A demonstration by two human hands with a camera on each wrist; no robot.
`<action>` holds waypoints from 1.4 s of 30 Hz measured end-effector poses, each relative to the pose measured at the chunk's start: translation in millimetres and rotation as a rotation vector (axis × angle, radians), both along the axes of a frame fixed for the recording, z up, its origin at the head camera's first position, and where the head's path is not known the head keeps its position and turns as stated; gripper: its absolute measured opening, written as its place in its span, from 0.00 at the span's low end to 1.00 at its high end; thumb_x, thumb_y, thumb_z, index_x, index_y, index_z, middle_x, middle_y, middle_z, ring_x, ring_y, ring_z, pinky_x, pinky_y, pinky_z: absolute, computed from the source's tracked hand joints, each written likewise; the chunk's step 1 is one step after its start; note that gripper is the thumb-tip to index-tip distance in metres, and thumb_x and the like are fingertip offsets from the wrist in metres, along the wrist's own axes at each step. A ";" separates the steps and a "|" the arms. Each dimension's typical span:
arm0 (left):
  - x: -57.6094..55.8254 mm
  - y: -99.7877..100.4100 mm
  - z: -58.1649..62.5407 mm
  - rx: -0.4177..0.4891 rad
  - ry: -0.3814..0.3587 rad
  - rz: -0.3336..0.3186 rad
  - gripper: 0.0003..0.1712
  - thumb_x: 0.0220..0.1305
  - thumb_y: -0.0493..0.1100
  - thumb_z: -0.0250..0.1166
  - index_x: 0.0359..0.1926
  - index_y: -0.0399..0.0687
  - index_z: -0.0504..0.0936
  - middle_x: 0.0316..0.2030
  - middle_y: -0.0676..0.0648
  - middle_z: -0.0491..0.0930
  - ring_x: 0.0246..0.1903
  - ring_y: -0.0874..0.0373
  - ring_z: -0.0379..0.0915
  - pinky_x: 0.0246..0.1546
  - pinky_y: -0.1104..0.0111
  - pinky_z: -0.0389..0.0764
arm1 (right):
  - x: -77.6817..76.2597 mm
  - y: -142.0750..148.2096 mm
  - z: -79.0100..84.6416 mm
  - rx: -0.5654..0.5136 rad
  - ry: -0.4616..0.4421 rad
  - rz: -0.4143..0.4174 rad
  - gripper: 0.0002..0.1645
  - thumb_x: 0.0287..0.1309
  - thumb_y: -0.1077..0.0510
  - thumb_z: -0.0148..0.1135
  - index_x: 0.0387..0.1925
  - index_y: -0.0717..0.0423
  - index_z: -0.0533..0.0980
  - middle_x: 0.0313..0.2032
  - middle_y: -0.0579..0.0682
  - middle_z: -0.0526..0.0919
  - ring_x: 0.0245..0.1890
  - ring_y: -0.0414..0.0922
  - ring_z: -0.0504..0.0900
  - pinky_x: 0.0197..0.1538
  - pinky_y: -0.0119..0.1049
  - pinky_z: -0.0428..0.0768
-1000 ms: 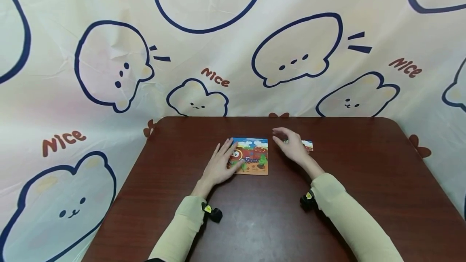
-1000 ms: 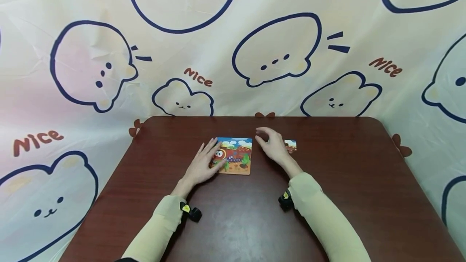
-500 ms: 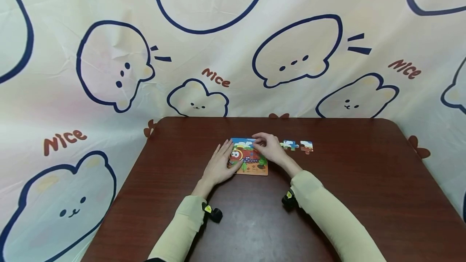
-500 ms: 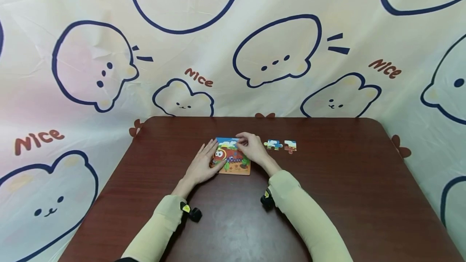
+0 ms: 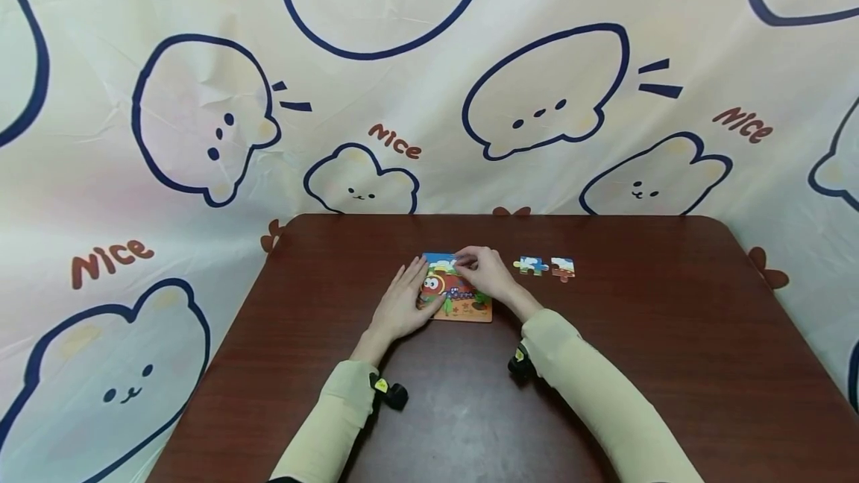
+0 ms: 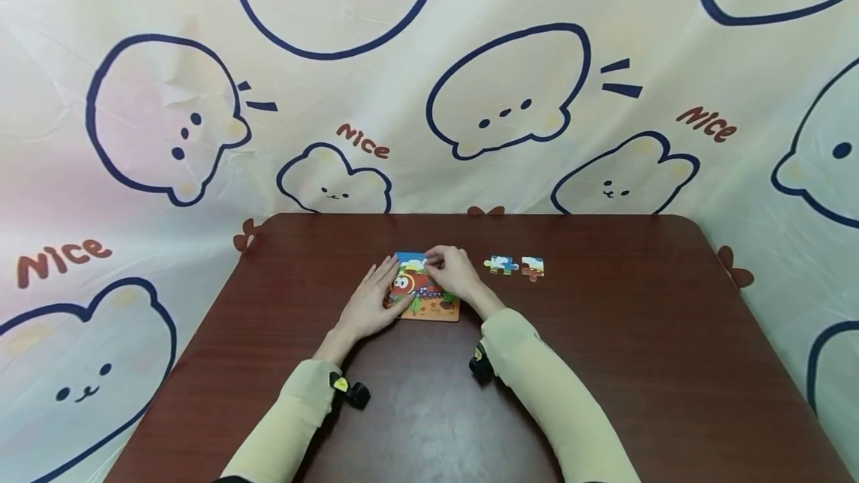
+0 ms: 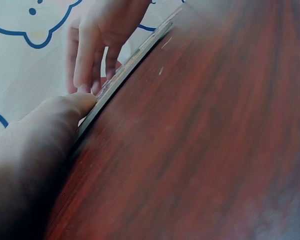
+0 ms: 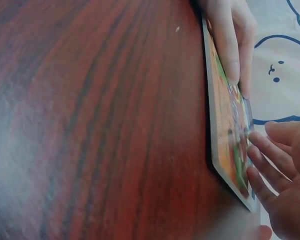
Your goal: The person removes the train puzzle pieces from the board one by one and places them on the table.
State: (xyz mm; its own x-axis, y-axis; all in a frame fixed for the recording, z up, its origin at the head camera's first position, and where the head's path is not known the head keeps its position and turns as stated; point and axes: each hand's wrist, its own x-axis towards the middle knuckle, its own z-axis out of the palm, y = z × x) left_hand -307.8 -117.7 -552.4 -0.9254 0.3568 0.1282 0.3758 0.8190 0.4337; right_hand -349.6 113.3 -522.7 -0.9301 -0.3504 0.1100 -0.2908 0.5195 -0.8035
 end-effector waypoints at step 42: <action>-0.1 -2.1 0.7 -0.088 -0.030 -0.046 0.50 0.82 0.68 0.54 0.88 0.40 0.54 0.89 0.42 0.49 0.90 0.48 0.42 0.92 0.49 0.44 | -0.3 -39.1 -12.9 -0.166 -0.153 -0.207 0.27 0.70 0.61 0.75 0.68 0.56 0.82 0.50 0.59 0.94 0.62 0.58 0.87 0.73 0.58 0.81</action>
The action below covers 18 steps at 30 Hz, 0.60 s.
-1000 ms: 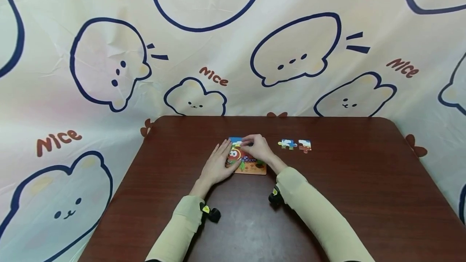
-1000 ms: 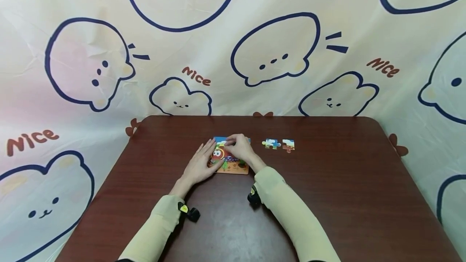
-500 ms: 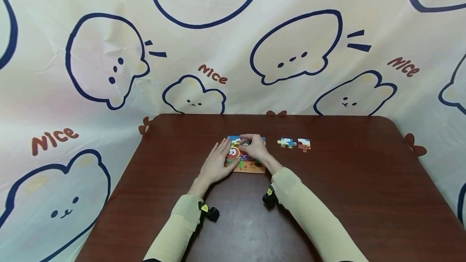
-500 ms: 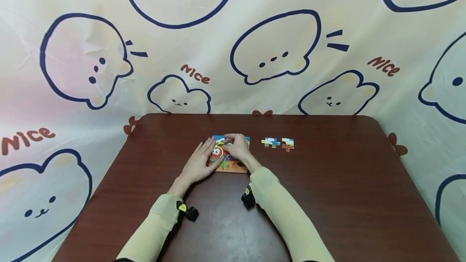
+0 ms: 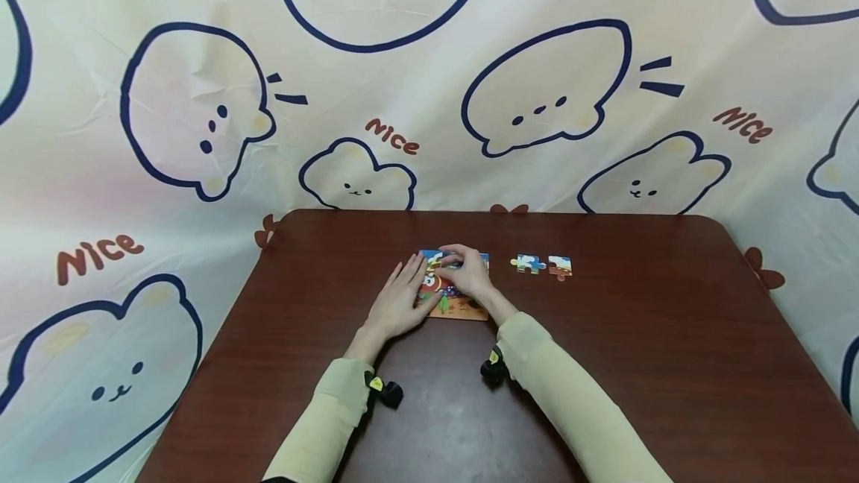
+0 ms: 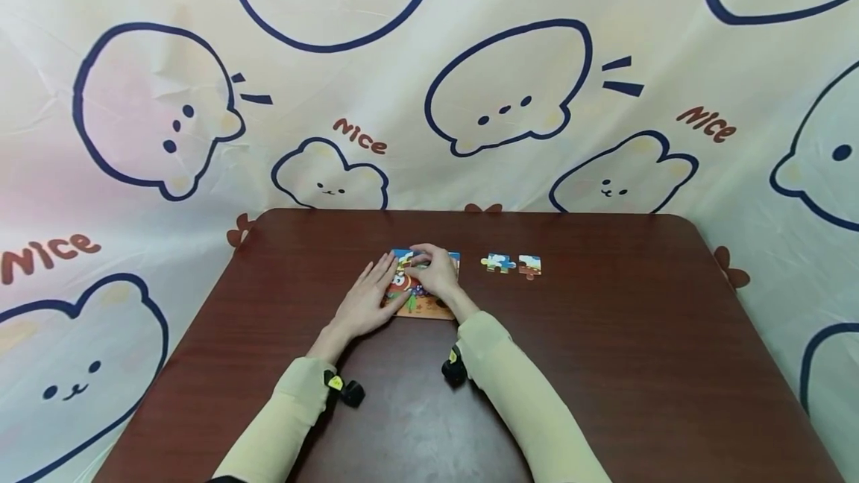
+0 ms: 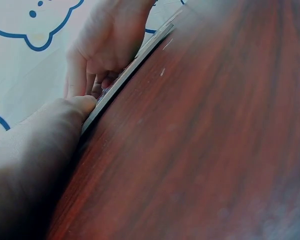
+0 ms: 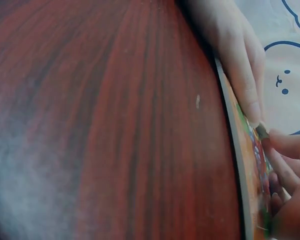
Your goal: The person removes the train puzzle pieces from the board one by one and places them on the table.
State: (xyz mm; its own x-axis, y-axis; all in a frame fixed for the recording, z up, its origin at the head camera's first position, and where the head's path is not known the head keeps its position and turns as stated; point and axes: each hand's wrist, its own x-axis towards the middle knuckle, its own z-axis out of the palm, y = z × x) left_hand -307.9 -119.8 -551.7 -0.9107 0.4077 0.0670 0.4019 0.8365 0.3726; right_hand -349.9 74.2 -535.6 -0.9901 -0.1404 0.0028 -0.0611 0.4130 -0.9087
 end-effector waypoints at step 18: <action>-0.7 1.4 0.1 0.031 -0.023 0.041 0.54 0.80 0.69 0.57 0.89 0.41 0.51 0.89 0.43 0.50 0.90 0.50 0.43 0.92 0.51 0.45 | 3.3 16.4 3.1 -0.103 0.039 0.031 0.24 0.71 0.62 0.73 0.65 0.61 0.83 0.53 0.62 0.92 0.55 0.58 0.91 0.62 0.54 0.88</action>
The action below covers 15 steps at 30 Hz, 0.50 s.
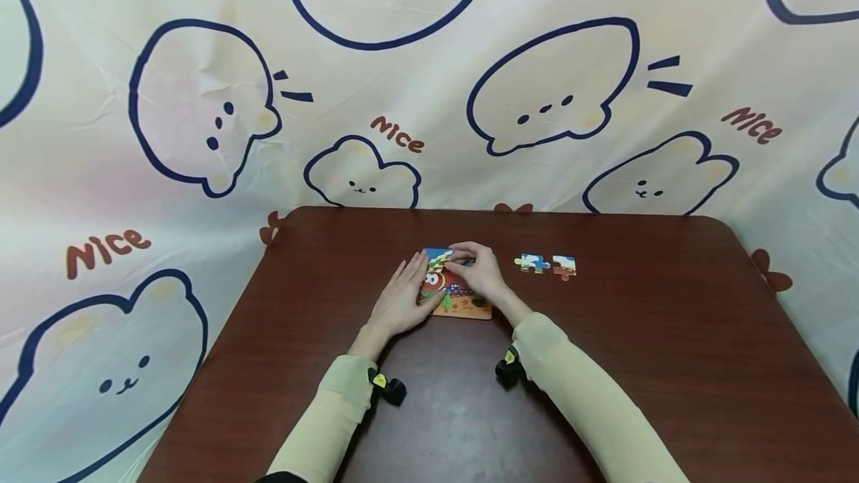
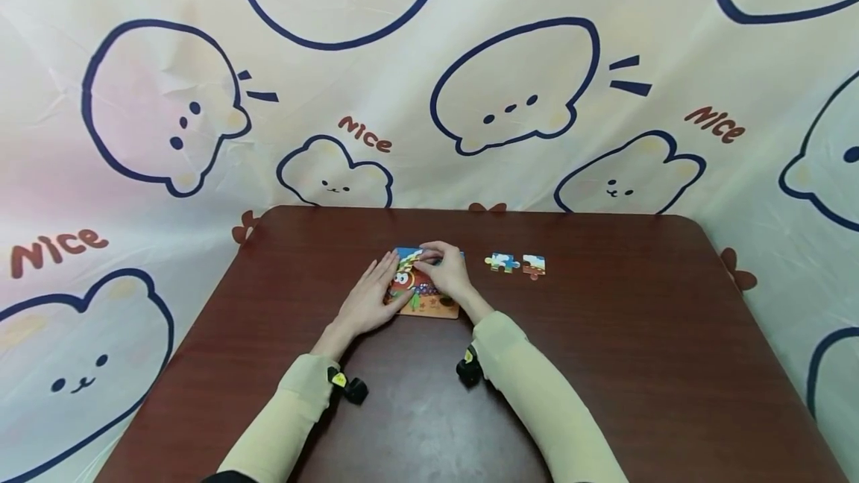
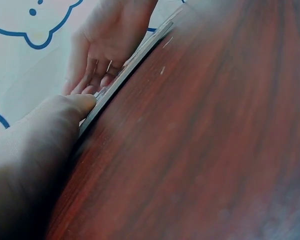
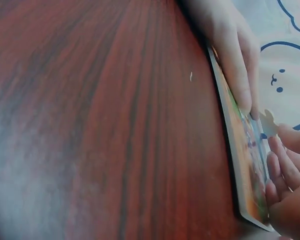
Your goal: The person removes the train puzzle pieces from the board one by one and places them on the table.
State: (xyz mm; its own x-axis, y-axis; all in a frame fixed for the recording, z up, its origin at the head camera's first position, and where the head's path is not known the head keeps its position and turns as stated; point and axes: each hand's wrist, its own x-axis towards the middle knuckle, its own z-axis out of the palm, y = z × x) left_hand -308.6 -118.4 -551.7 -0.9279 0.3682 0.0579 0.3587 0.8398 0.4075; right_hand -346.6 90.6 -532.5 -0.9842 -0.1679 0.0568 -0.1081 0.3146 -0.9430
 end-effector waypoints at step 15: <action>0.4 1.3 0.7 0.019 0.006 -0.001 0.54 0.80 0.68 0.59 0.88 0.40 0.53 0.89 0.42 0.51 0.90 0.49 0.43 0.92 0.50 0.46 | 1.9 49.7 13.7 0.040 0.075 0.028 0.22 0.73 0.60 0.73 0.65 0.59 0.83 0.56 0.63 0.90 0.56 0.57 0.89 0.57 0.42 0.87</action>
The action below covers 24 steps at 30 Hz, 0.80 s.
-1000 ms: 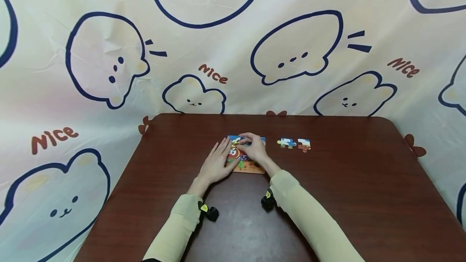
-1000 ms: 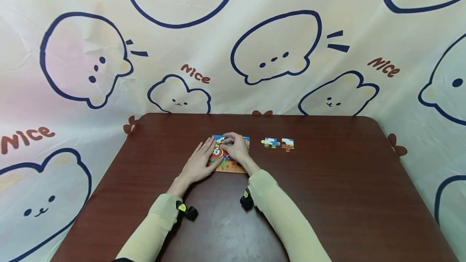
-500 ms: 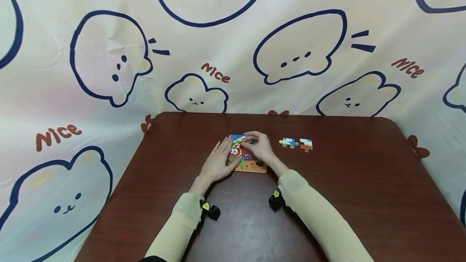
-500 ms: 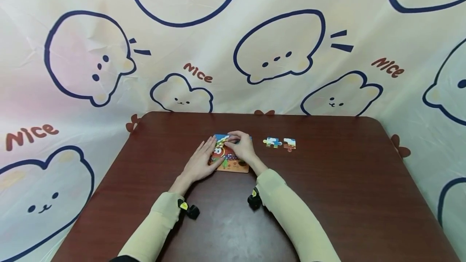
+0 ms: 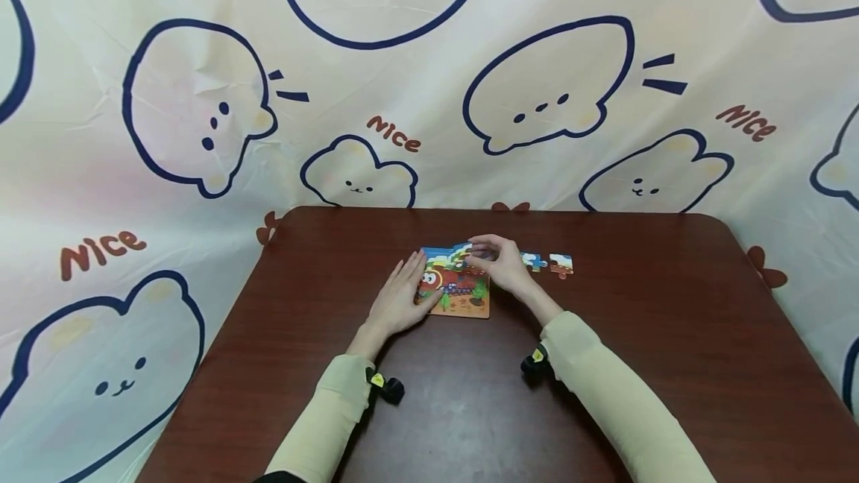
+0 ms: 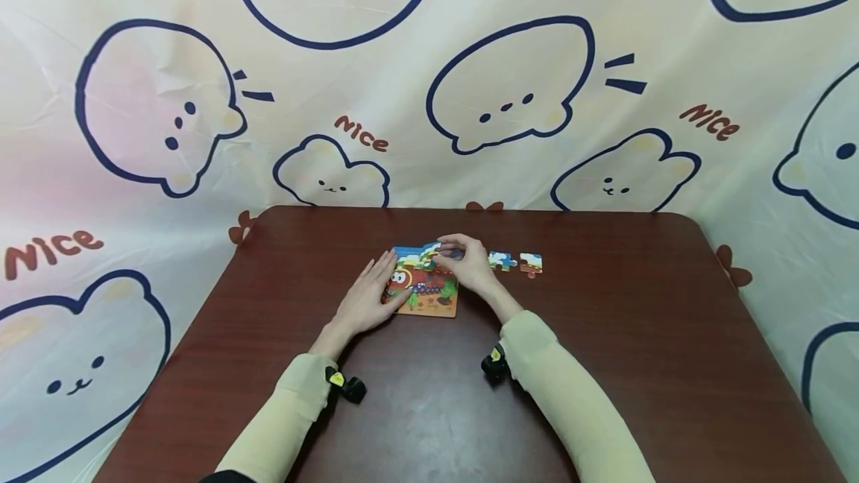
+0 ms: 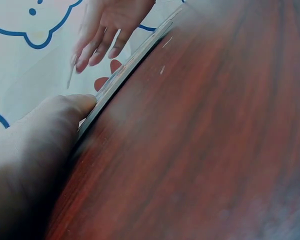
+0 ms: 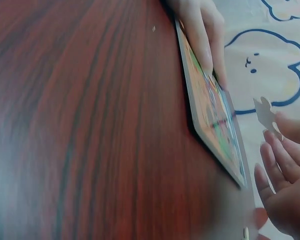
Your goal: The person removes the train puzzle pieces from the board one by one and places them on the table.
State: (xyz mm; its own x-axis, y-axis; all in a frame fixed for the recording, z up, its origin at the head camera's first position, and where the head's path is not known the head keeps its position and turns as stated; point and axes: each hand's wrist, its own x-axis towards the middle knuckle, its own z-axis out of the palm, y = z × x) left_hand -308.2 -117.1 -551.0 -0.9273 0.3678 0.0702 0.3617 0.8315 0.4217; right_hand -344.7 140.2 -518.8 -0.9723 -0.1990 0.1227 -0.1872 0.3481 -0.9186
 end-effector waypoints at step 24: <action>0.0 -1.2 0.2 -0.016 0.003 0.001 0.53 0.80 0.69 0.58 0.88 0.41 0.53 0.89 0.43 0.51 0.90 0.49 0.43 0.92 0.51 0.46 | 2.7 59.5 -7.4 0.130 0.026 -0.075 0.26 0.72 0.62 0.72 0.68 0.62 0.81 0.67 0.67 0.83 0.68 0.65 0.82 0.71 0.64 0.81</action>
